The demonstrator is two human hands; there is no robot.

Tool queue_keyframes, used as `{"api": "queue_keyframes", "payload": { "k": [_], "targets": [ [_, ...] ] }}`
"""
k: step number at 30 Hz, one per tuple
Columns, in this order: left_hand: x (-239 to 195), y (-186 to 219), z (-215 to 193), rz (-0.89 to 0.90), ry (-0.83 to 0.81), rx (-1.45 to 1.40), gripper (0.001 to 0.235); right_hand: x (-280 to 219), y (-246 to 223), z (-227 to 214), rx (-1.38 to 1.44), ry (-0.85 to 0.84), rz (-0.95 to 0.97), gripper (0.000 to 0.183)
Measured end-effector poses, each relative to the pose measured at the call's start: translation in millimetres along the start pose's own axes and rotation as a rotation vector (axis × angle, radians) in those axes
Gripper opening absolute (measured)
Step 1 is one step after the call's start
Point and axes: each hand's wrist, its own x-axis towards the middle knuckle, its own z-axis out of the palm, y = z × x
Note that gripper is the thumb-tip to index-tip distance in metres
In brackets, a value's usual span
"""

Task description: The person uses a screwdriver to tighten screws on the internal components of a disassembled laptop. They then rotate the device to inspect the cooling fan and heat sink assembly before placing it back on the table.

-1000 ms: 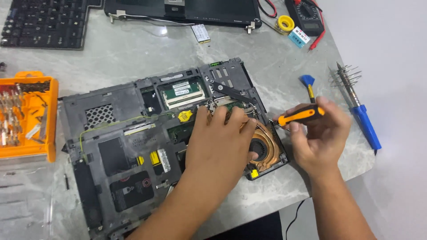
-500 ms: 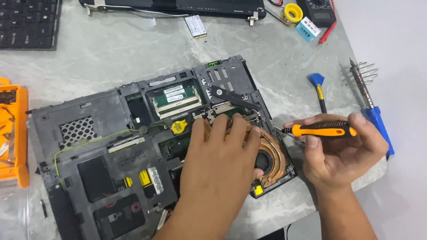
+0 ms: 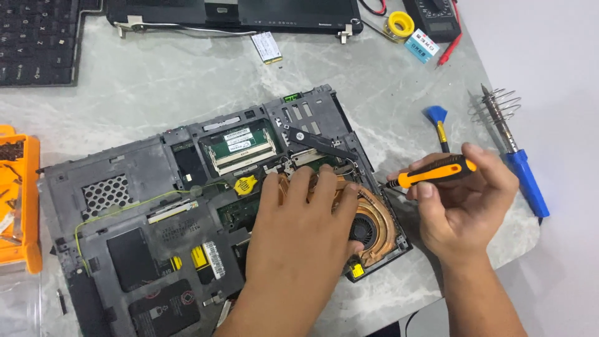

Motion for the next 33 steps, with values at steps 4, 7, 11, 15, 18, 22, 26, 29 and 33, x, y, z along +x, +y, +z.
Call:
{"api": "queue_keyframes", "payload": {
  "k": [4,7,11,15,18,22,26,29,33],
  "targets": [
    [0,1,1,-0.003,-0.012,0.024,0.077,1,4,-5,0.038,-0.040,-0.033,0.040],
    [0,1,0,-0.003,-0.025,0.018,0.075,-6,18,-14,-0.092,-0.152,-0.186,0.047],
    [1,0,-1,-0.003,-0.033,0.013,0.076,-6,14,-12,-0.209,-0.239,-0.381,0.044],
    [0,0,0,-0.002,-0.022,0.011,0.076,-15,21,-13,-0.086,-0.121,-0.111,0.042],
    [0,0,0,0.002,-0.012,0.026,0.077,3,-2,-1,-0.018,-0.022,-0.096,0.046],
    [0,0,2,-0.003,-0.025,0.005,0.075,1,-3,2,0.023,0.021,-0.015,0.042],
    [0,0,1,0.010,-0.065,-0.005,0.075,-4,7,-2,0.029,-0.027,-0.034,0.045],
    [0,1,1,0.005,-0.058,0.006,0.073,-6,12,-5,-0.040,-0.080,-0.146,0.047],
    [0,0,-1,0.007,-0.060,0.021,0.072,-2,7,-1,0.003,-0.107,-0.170,0.043]
  ]
}}
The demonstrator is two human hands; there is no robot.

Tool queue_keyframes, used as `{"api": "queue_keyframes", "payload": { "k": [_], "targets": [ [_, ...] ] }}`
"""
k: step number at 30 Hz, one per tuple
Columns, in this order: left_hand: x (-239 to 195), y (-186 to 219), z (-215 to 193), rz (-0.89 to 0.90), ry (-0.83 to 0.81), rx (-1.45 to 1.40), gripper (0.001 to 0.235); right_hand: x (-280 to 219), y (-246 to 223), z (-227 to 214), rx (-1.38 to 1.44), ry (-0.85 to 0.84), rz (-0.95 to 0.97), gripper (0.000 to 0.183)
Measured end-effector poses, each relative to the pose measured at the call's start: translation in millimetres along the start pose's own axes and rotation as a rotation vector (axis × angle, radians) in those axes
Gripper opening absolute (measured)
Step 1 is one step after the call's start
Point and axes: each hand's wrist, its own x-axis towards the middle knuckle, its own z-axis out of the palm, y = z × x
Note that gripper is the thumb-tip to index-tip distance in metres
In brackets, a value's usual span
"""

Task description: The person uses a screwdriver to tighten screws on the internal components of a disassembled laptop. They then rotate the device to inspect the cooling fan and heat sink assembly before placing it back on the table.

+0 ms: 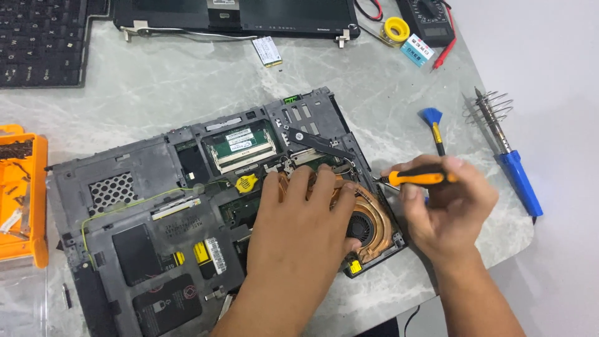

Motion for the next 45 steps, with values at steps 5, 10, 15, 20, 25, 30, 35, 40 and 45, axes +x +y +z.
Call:
{"api": "queue_keyframes", "payload": {
  "k": [5,10,15,20,25,30,35,40,45],
  "targets": [
    [0,2,5,-0.015,0.000,0.005,0.075,12,-2,-8,0.184,0.131,0.445,0.037],
    [0,2,5,-0.015,-0.080,-0.002,0.074,33,-3,-10,0.314,0.214,0.881,0.041],
    [0,0,4,-0.021,-0.046,-0.022,0.072,47,-5,-13,0.074,0.177,1.056,0.027],
    [0,1,0,-0.016,-0.050,0.027,0.082,36,6,-37,-0.324,-0.286,0.712,0.020],
    [0,0,-5,-0.029,-0.039,0.045,0.120,43,9,-45,-0.484,-0.603,0.365,0.024],
    [0,0,-3,-0.032,-0.021,-0.011,0.131,55,13,-42,-0.357,-0.745,0.192,0.024],
    [-1,1,-1,-0.031,-0.008,-0.082,0.130,47,22,-35,-0.382,-0.761,0.140,0.023],
    [1,1,-1,-0.037,-0.047,-0.077,0.132,45,28,-30,-0.351,-0.724,0.180,0.024],
    [0,2,-1,-0.033,-0.029,-0.056,0.130,44,28,-30,-0.297,-0.718,0.160,0.025]
  ]
}}
